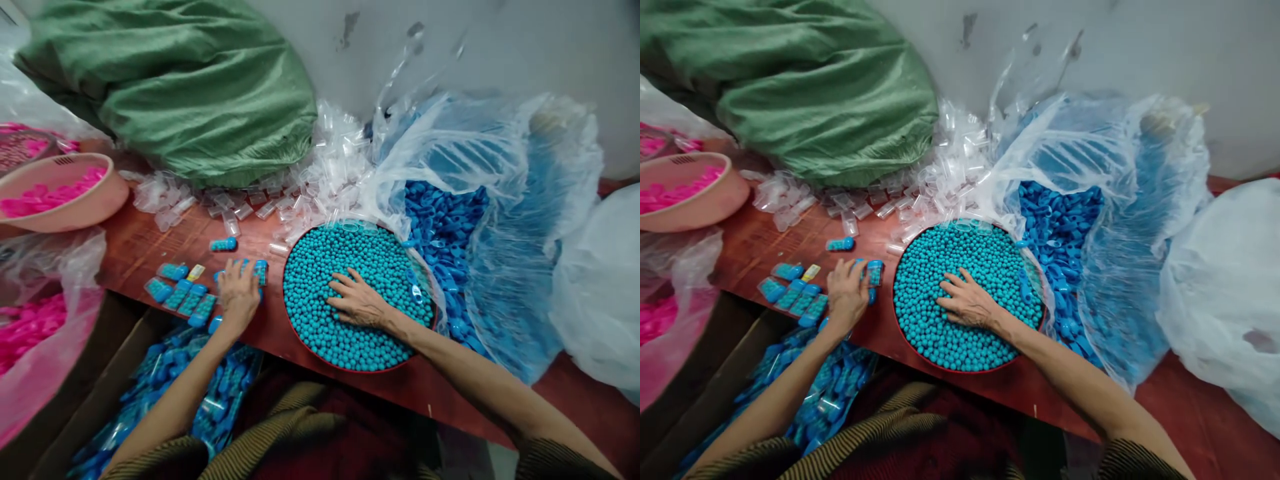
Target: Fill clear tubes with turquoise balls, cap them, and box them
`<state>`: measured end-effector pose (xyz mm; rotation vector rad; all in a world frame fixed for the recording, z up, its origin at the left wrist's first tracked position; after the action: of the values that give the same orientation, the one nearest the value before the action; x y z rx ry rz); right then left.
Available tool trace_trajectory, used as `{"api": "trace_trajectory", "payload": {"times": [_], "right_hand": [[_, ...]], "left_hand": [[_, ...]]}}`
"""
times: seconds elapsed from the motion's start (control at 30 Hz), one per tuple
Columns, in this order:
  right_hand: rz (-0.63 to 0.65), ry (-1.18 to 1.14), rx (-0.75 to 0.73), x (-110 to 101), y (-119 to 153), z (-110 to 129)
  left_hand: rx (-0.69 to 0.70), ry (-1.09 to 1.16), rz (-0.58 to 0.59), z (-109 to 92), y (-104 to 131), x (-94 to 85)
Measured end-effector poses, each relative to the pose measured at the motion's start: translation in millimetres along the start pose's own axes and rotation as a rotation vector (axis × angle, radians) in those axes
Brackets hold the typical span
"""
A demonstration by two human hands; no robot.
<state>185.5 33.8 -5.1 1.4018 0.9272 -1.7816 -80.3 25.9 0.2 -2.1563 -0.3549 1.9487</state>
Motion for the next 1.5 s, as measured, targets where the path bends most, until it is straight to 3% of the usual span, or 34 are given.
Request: {"api": "trace_trajectory", "payload": {"times": [0.13, 0.23, 0.37, 0.5, 0.63, 0.7, 0.83, 0.93, 1.03, 1.13, 1.23, 1.37, 1.5], "right_hand": [[-0.128, 0.007, 0.104, -16, 1, -8], [-0.251, 0.037, 0.209, -36, -4, -27], [-0.383, 0.028, 0.408, -52, -33, -77], [-0.397, -0.014, 0.508, -50, -70, -118], [-0.317, -0.076, 0.665, -48, -86, -146], [-0.235, -0.101, 0.788, -50, -85, -160], [-0.090, -0.088, 0.881, -56, -77, -179], [-0.138, -0.130, 0.869, -54, -68, -178], [-0.289, -0.324, 0.735, -45, -58, -164], [-0.413, -0.424, 0.587, -36, -47, -144], [-0.469, -0.405, 0.525, -31, -35, -129], [-0.361, -0.378, 0.474, -27, -22, -117], [-0.197, -0.226, 0.512, -26, -13, -116]], "left_hand": [[0.173, -0.043, 0.197, -16, -11, 18.6], [0.220, -0.083, 0.263, -14, -10, 26.1], [0.204, -0.122, 0.265, 5, 8, 21.0], [0.144, -0.070, 0.190, 21, 10, 2.2], [-0.063, 0.247, 0.175, 17, -46, 0.1], [-0.160, 0.508, 0.226, 4, -87, 15.3], [-0.138, 0.663, 0.227, -35, -157, 51.5], [-0.080, 0.756, 0.213, -62, -181, 67.8], [-0.015, 0.826, 0.181, -81, -186, 65.7], [0.179, 0.861, 0.145, -104, -180, 52.2], [0.375, 0.821, 0.184, -132, -162, 46.5], [0.502, 0.770, 0.176, -158, -133, 50.9], [0.507, 0.814, 0.077, -154, -113, 39.9]]}}
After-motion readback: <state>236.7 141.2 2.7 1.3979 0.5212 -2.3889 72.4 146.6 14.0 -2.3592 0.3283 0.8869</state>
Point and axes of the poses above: each hand's wrist, its own y-axis away from the middle knuckle, its own x-axis out of the palm, z = x × y, the point moved 4 cm from there along -y, towards the middle knuckle, and after that the axes turned 6 degrees about x, right-handed, at the moved point
